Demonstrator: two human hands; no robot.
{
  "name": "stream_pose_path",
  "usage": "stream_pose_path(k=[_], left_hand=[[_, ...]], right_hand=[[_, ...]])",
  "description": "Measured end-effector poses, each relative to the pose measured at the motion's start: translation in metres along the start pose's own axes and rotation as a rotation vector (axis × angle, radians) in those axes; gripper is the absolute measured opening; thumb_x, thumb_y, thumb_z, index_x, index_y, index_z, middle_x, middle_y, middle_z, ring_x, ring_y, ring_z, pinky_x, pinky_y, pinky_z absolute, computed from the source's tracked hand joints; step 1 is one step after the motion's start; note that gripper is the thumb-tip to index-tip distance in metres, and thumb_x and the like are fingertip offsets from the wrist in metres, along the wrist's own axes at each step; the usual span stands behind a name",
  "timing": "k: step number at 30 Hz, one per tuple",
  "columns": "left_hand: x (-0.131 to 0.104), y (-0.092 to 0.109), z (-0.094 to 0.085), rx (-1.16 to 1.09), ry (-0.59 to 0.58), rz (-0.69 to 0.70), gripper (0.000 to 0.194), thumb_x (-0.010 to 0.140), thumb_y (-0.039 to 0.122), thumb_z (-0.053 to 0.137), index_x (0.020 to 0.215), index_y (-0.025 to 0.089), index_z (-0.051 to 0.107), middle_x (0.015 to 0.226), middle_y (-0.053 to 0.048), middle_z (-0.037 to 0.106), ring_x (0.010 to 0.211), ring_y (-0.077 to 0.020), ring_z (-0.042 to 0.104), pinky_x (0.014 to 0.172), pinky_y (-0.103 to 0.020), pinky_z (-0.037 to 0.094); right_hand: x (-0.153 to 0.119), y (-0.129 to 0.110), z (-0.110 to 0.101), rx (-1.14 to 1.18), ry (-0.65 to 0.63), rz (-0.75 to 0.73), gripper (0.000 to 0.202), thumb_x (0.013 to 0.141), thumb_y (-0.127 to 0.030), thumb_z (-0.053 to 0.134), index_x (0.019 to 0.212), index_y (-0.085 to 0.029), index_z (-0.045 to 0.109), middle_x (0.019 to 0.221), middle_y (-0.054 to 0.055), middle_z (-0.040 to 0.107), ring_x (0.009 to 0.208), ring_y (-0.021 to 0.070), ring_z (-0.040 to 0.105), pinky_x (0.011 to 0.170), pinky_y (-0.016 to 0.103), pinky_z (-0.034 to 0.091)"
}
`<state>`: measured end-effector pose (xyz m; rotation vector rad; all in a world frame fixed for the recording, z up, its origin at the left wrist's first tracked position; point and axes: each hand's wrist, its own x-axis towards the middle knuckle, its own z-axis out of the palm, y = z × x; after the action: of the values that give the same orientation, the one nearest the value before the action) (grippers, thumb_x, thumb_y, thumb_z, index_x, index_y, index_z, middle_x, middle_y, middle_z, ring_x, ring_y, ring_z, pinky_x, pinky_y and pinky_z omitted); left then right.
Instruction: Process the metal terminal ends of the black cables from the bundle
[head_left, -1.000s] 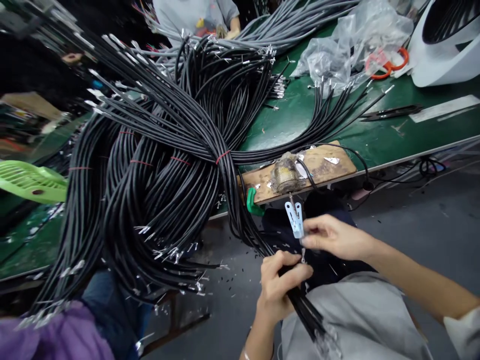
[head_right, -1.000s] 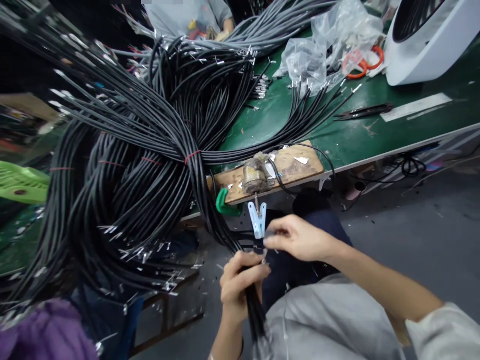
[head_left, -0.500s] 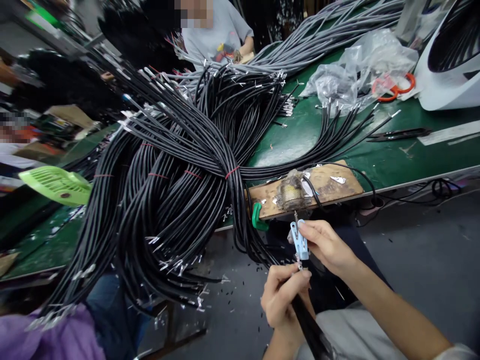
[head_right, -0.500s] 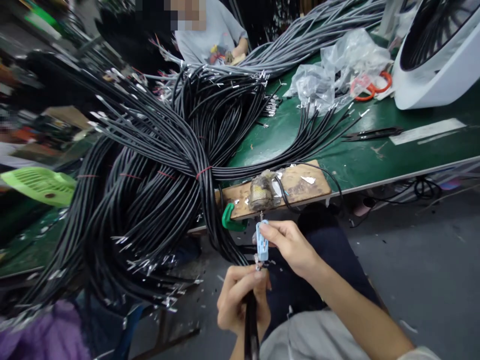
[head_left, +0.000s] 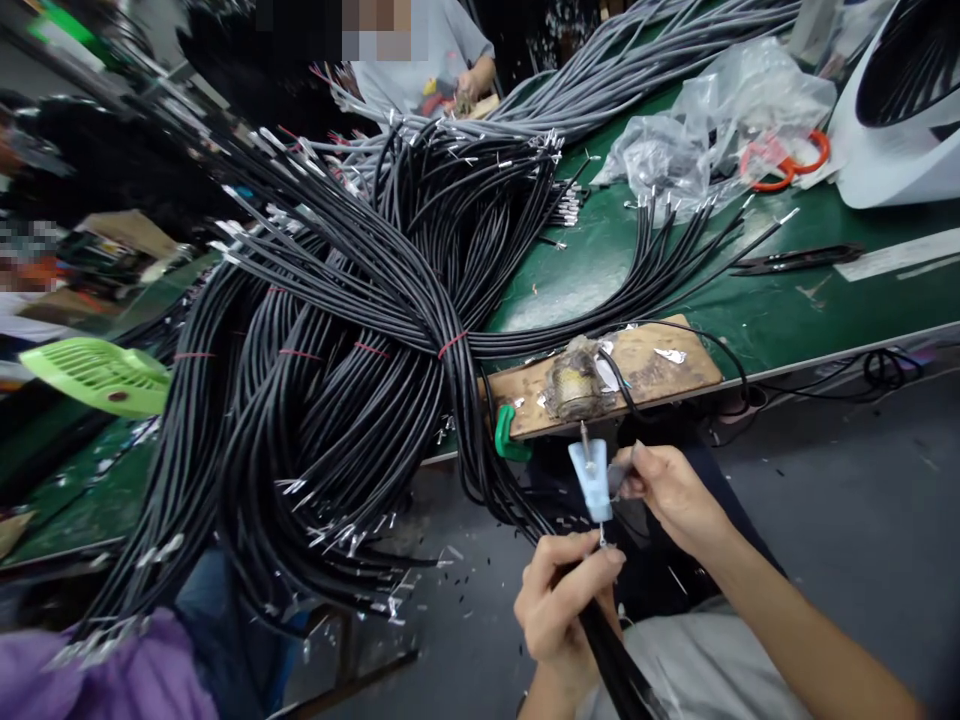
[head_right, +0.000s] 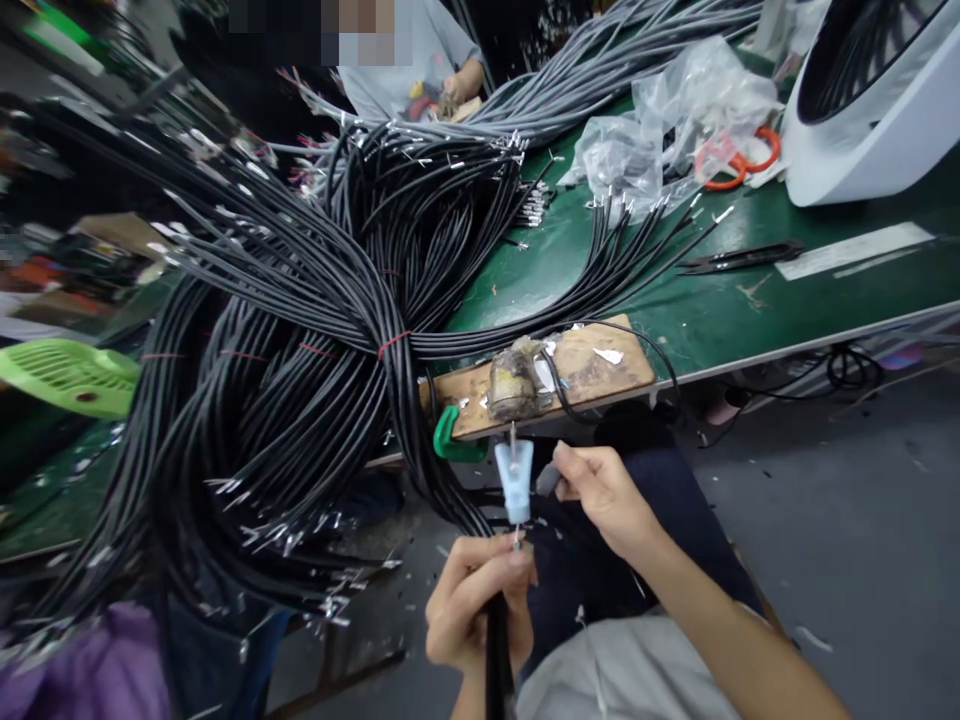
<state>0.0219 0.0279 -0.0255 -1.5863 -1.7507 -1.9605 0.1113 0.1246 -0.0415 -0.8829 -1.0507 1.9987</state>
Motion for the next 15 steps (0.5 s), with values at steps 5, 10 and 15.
stream_pose_path(k=[5, 10, 15], left_hand=[[-0.009, -0.010, -0.015, -0.016, -0.111, 0.050, 0.010, 0.083, 0.013, 0.066, 0.086, 0.022, 0.068, 0.078, 0.001, 0.067, 0.056, -0.0100, 0.064, 0.049, -0.022, 0.055], [-0.009, -0.021, -0.033, 0.002, -0.237, 0.024, 0.028, 0.076, 0.017, 0.074, 0.100, 0.018, 0.060, 0.075, -0.001, 0.072, 0.062, -0.0153, 0.069, 0.057, -0.026, 0.058], [0.010, -0.014, -0.037, -0.056, -0.434, 0.015, 0.012, 0.077, 0.019, 0.074, 0.078, 0.017, 0.062, 0.063, 0.000, 0.068, 0.056, -0.0148, 0.067, 0.054, -0.024, 0.055]], right_hand=[[-0.024, 0.000, -0.005, -0.149, -0.062, -0.033, 0.049, 0.084, -0.055, 0.057, 0.058, -0.014, 0.062, 0.056, 0.001, 0.053, 0.055, 0.0110, 0.046, 0.054, 0.025, 0.036], [-0.038, -0.007, -0.001, -0.106, -0.279, -0.001, 0.031, 0.077, -0.044, 0.070, 0.076, -0.013, 0.068, 0.070, 0.001, 0.054, 0.061, 0.0114, 0.050, 0.054, 0.024, 0.039], [-0.046, -0.011, -0.015, -0.383, -0.223, -0.157, 0.025, 0.079, -0.034, 0.070, 0.065, -0.014, 0.062, 0.062, -0.001, 0.050, 0.056, 0.0096, 0.043, 0.049, 0.023, 0.033]])
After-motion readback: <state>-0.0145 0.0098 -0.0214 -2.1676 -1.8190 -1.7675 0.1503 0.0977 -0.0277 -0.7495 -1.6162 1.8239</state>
